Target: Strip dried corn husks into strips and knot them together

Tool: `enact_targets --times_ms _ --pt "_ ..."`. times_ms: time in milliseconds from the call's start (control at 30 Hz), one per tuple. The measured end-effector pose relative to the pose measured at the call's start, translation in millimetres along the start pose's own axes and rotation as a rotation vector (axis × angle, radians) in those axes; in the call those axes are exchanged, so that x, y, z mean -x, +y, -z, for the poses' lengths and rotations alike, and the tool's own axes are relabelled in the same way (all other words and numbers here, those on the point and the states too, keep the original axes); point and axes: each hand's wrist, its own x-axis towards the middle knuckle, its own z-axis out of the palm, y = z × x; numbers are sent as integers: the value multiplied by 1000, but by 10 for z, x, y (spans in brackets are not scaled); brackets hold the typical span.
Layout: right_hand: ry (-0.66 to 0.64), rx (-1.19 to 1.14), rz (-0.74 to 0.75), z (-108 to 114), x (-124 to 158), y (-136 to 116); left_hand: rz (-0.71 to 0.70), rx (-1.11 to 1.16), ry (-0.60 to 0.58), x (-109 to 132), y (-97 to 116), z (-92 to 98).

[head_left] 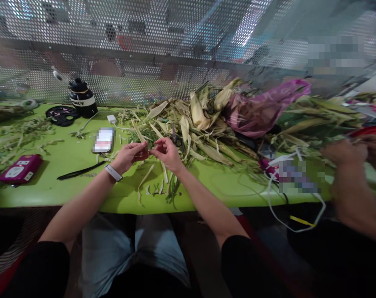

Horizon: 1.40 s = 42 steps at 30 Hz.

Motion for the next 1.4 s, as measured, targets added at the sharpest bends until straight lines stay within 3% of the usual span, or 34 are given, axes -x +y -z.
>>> enact_targets --times_ms 200,400,933,1033,1400 --pt "-18 121 68 5 22 -42 15 -42 3 15 8 -13" --pt "14 51 -18 -13 8 -1 7 -31 9 18 -2 -17" --pt "5 48 13 -4 18 41 10 -29 -14 -10 -51 10" --pt "-23 80 35 -2 17 51 33 -24 -9 -4 -37 1" --pt "59 200 206 -13 28 92 119 45 54 7 -19 -35"
